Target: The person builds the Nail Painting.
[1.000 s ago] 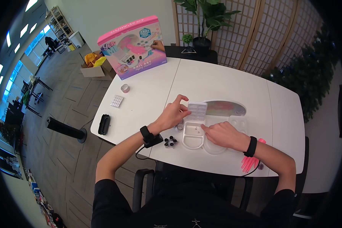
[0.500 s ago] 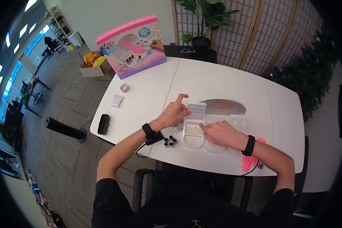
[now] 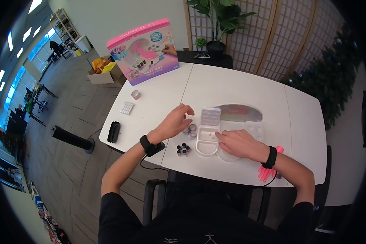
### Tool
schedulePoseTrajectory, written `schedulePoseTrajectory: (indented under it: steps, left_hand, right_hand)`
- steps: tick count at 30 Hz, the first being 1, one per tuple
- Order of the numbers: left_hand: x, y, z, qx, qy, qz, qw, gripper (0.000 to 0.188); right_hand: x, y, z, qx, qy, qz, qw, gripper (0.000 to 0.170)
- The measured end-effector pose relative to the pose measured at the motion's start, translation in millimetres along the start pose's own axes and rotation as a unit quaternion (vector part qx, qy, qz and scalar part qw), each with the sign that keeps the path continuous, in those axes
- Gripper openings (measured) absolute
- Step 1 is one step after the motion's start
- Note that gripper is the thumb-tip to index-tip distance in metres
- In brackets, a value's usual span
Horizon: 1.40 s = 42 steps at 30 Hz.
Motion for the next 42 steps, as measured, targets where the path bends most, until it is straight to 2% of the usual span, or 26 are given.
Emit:
schedulePoseTrajectory:
  steps: [3, 6, 10, 12, 16, 18, 20, 24, 27, 28, 30, 33, 36, 39, 42]
  left_hand:
    - [-18, 23, -2, -0.051, -0.068, 0.047, 0.995, 0.025]
    - [-23, 38, 3, -0.077, -0.097, 0.035, 0.992, 0.026]
    - [-29, 45, 12, -0.081, -0.145, 0.059, 0.984, 0.024]
    - [-31, 45, 14, -0.077, -0.169, 0.073, 0.980, 0.021]
    - [-33, 47, 11, -0.033, -0.135, 0.078, 0.987, 0.016]
    - [-11, 50, 2, -0.008, -0.089, 0.058, 0.994, 0.014]
    - [18, 55, -6, 0.032, -0.054, 0.063, 0.996, 0.015]
    - [71, 66, -6, 0.132, 0.023, 0.105, 0.985, 0.017]
    - [115, 78, 10, 0.192, 0.058, 0.125, 0.972, 0.020]
    - [121, 79, 14, 0.208, 0.034, 0.150, 0.966, 0.022]
    - [129, 83, 23, 0.216, 0.043, 0.171, 0.960, 0.023]
    - [140, 84, 25, 0.222, 0.030, 0.205, 0.953, 0.025]
    - [138, 85, 28, 0.227, 0.018, 0.220, 0.949, 0.024]
    - [138, 84, 29, 0.222, 0.012, 0.221, 0.950, 0.025]
    - [137, 84, 29, 0.215, 0.006, 0.214, 0.953, 0.030]
  right_hand:
    - [-6, 17, -14, -0.022, -0.021, 0.017, 0.999, 0.042]
    - [-14, 28, -24, -0.024, -0.038, 0.026, 0.999, 0.039]
    - [-22, 41, -30, 0.009, -0.060, 0.018, 0.998, 0.033]
    - [-26, 47, -35, 0.006, -0.066, 0.025, 0.997, 0.033]
    - [-28, 58, -37, 0.017, -0.083, 0.043, 0.995, 0.033]
    - [-30, 65, -38, 0.024, -0.109, 0.053, 0.992, 0.034]
    - [-36, 74, -40, 0.034, -0.188, 0.074, 0.979, 0.034]
    - [-55, 78, -42, 0.056, -0.320, 0.110, 0.939, 0.032]
    - [-75, 74, -37, 0.099, -0.466, 0.134, 0.869, 0.030]
    - [-78, 74, -30, 0.111, -0.513, 0.121, 0.843, 0.029]
    - [-83, 72, -12, 0.131, -0.601, 0.092, 0.783, 0.027]
    - [-93, 74, -10, 0.117, -0.685, 0.079, 0.715, 0.024]
    - [-95, 73, -9, 0.118, -0.714, 0.067, 0.687, 0.021]
    - [-92, 69, -3, 0.082, -0.746, 0.090, 0.655, 0.018]
    - [-91, 66, -2, 0.084, -0.750, 0.098, 0.649, 0.015]
Point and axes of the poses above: each hand's wrist, its own y-axis away from the middle knuckle, its own z-axis out of the palm, x = y × z, the point moved 2 cm from there along -y, towards the middle knuckle, and after that the axes turned 11 degrees about z, right-handed, at the moved point
